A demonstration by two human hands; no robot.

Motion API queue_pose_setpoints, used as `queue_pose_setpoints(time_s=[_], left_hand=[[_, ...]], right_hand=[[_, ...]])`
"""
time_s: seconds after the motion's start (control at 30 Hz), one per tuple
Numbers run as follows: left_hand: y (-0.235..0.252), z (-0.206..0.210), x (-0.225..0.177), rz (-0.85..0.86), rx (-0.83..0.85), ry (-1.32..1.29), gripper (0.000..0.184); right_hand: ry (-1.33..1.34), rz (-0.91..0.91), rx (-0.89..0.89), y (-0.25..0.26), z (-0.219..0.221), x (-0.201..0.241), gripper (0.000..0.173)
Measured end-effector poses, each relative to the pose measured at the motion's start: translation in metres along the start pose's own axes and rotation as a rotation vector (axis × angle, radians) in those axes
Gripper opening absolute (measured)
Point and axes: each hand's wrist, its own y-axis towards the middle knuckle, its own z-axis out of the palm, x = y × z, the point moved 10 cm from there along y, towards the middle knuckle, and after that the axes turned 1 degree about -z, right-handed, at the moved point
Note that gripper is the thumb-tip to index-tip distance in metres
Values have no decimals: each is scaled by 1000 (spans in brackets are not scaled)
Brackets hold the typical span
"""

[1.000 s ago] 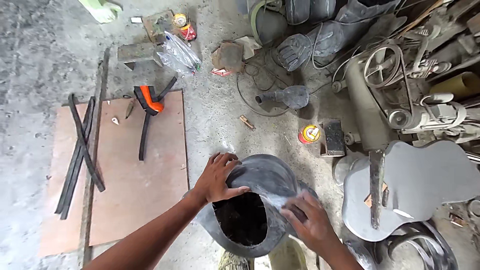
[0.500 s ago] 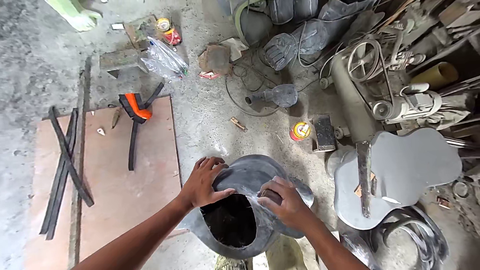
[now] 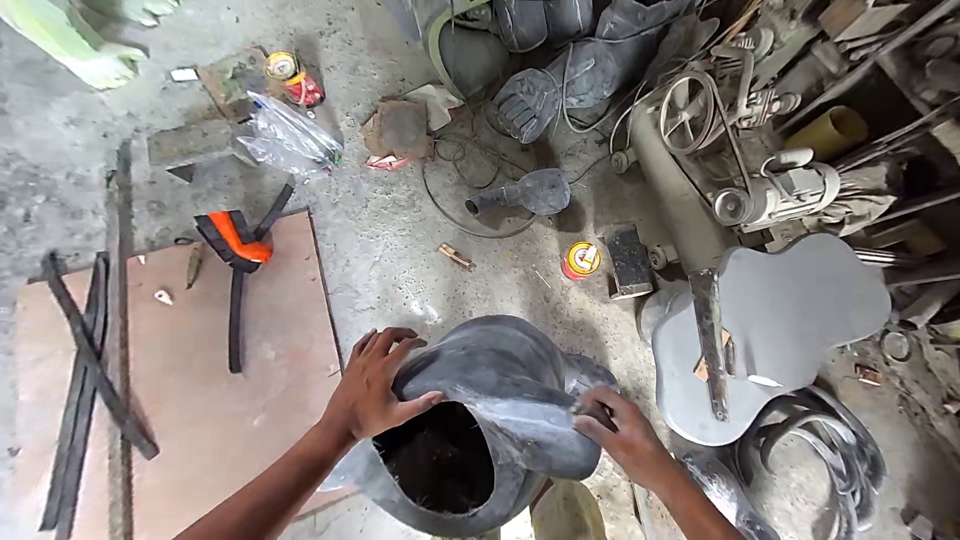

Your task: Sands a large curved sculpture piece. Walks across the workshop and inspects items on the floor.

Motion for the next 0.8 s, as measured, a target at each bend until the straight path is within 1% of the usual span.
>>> queue_pose_setpoints(time_s=[0.03,0.1,0.17,0.2,0.23,0.3,0.37,0.4,0.43,0.47,0.53,0.57,0.6,0.63,0.7,0.73,0.8], left_hand=[[1,-1,0,0,-5,0,94],[1,-2,1,12,-10,-2,94],[0,1,2,28,5,-7,92],[-2,1,2,27,9,-11,93],[-1,1,3,26,9,-16,94],[1,-1,6,23,0,-23,93],[2,0,4,25,1,-10,93],[1,1,1,30,8,4,92],[1,1,0,36,19,17,91],[3,-1,1,43,30,32,91],[4,0,2,58,51,33,90],[3,2,2,61,62,25,91],[4,4,2,62,72,15,92],[5,4,3,63,72,4,92],[6,2,6,54,47,-17,92],[4,1,6,52,41,-21,92],[2,1,9,46,47,-24,91]], right_hand=[[25,0,-35,-6,-5,-5,33],[3,-62,-37,11,11,17,32],[-72,-133,51,41,42,46,30],[-108,-149,93,49,51,53,30],[-113,-153,106,48,50,52,31],[-38,-119,28,24,23,26,30],[91,-19,-95,-11,-9,-22,31],[164,-13,-154,-19,-16,-34,30],[208,-48,-175,-17,-12,-30,27],[197,-97,-152,-2,-1,-12,26],[34,-150,-32,31,28,30,26],[-32,-152,18,38,36,39,27],[-48,-141,26,36,36,38,29],[-17,-128,-9,25,27,29,29],[77,-65,-90,-12,0,-10,28],[62,10,-97,-37,-13,-37,28],[-73,215,-13,-83,-27,-95,28]])
